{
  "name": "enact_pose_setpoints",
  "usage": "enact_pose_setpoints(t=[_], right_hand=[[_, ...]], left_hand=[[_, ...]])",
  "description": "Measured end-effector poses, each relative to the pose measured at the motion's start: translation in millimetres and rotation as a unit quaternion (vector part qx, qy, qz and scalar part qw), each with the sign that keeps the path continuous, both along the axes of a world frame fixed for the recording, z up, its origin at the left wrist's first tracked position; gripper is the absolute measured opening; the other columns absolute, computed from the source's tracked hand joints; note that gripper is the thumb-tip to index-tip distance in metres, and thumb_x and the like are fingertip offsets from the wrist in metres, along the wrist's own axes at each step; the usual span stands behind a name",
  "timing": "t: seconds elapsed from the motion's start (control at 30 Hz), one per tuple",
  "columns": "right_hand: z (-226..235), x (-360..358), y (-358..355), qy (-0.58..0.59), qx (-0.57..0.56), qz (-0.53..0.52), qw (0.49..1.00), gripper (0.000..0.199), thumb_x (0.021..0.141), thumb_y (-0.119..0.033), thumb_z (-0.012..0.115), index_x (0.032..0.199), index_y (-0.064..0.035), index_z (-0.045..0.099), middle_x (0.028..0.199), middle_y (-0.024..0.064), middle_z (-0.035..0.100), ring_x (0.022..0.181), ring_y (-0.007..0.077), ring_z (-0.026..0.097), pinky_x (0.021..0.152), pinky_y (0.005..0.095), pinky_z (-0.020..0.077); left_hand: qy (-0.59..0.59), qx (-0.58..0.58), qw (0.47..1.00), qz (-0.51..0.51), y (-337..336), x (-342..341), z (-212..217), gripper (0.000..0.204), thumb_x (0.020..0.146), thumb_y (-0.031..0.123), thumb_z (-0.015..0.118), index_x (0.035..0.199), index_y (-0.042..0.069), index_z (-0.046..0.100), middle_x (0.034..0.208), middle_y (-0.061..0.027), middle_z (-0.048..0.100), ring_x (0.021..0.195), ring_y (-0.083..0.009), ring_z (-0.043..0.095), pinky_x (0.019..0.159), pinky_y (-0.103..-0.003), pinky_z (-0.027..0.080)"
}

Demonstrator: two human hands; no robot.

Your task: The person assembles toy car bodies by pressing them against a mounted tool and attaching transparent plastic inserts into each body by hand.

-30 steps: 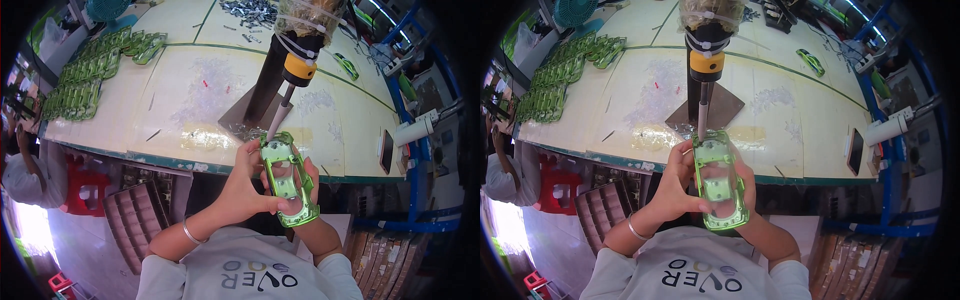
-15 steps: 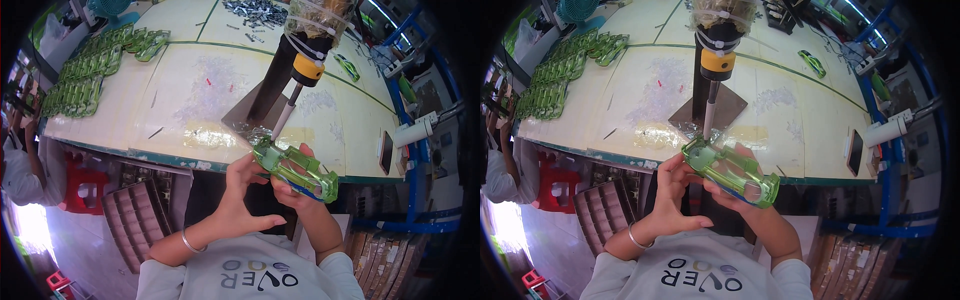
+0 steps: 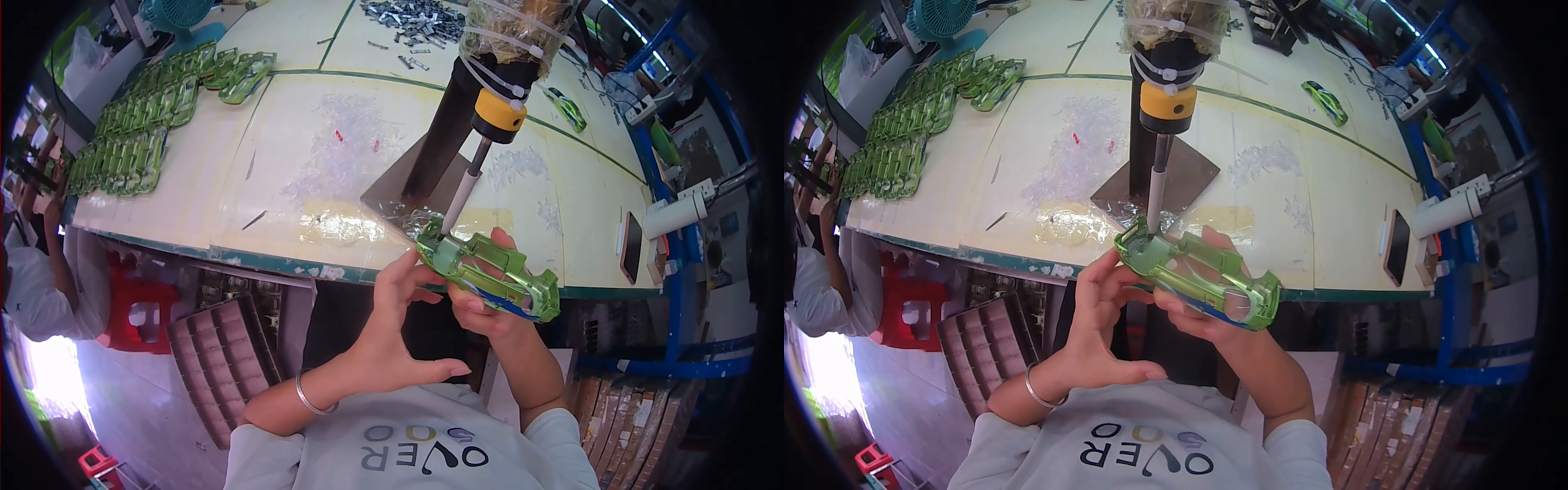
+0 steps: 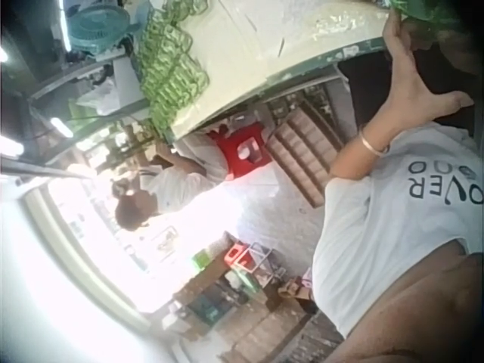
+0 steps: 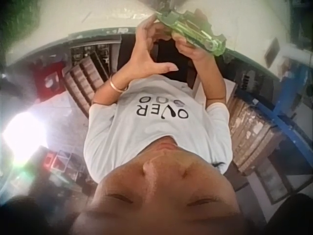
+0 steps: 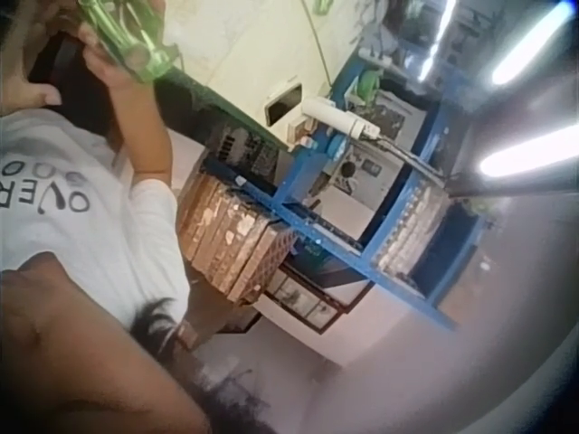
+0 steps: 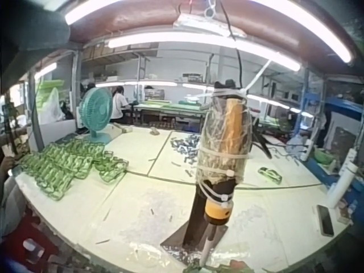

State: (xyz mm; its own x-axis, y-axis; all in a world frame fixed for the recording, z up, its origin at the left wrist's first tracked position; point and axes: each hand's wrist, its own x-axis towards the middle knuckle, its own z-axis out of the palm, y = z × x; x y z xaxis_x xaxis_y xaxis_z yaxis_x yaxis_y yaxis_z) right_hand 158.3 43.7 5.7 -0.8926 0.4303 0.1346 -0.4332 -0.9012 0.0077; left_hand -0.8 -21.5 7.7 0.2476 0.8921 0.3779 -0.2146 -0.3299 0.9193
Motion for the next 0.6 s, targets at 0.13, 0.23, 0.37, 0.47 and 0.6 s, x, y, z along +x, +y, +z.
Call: enact_pose_setpoints(t=[0.13,0.23,0.37,0.47,0.6], right_hand=[[3.0,-0.3,-1.8,-0.005,-0.004,0.000,1.000,0.060,0.083,-0.050,0.025,0.119,-0.0035,0.036,0.077,0.0294,0.045,0.045,0.0241,0.044,0.028,0.0261,0.0377],[3.4,-0.3,-1.3,-0.009,-0.009,-0.007,1.000,0.058,0.084,-0.048,0.026,0.120,-0.0043,0.035,0.080,0.0304,0.046,0.049,0.0253,0.046,0.028,0.0262,0.0380],[3.3,0.7,0.3,0.013,0.005,-0.001,1.000,0.055,0.084,-0.045,0.027,0.120,-0.0052,0.035,0.089,0.0304,0.046,0.058,0.0278,0.048,0.028,0.0269,0.0385],[6.7,0.2,0.2,-0.016,-0.003,-0.023,1.000,0.053,0.084,-0.044,0.028,0.119,-0.0052,0.037,0.094,0.0295,0.047,0.063,0.0297,0.049,0.027,0.0280,0.0383],[7.4,-1.1,-1.2,-0.039,-0.013,-0.038,0.998,0.052,0.085,-0.043,0.027,0.116,-0.0032,0.039,0.096,0.0282,0.048,0.068,0.0336,0.053,0.030,0.0319,0.0421]], left_hand=[[0.004,0.004,1.000,-0.001,-1.5,0.6,0.4,0.107,0.056,0.021,0.077,0.128,0.003,0.000,0.116,-0.0166,0.032,0.108,-0.0246,0.037,0.085,-0.035,0.034],[0.006,0.004,1.000,0.000,-2.2,0.5,1.9,0.107,0.056,0.021,0.077,0.128,0.003,-0.001,0.116,-0.0170,0.031,0.108,-0.0248,0.037,0.085,-0.036,0.034],[0.004,0.009,1.000,-0.009,-1.8,0.5,2.1,0.107,0.056,0.020,0.077,0.128,0.003,-0.001,0.117,-0.0173,0.030,0.108,-0.0248,0.037,0.085,-0.036,0.035],[0.005,0.006,1.000,-0.009,-2.1,-0.2,2.5,0.107,0.057,0.020,0.077,0.128,0.004,-0.002,0.116,-0.0171,0.031,0.108,-0.0246,0.037,0.085,-0.036,0.035],[0.003,-0.001,1.000,0.003,-3.8,1.0,-3.7,0.105,0.057,0.017,0.076,0.128,0.003,-0.001,0.114,-0.0170,0.033,0.107,-0.0240,0.038,0.085,-0.035,0.035]])
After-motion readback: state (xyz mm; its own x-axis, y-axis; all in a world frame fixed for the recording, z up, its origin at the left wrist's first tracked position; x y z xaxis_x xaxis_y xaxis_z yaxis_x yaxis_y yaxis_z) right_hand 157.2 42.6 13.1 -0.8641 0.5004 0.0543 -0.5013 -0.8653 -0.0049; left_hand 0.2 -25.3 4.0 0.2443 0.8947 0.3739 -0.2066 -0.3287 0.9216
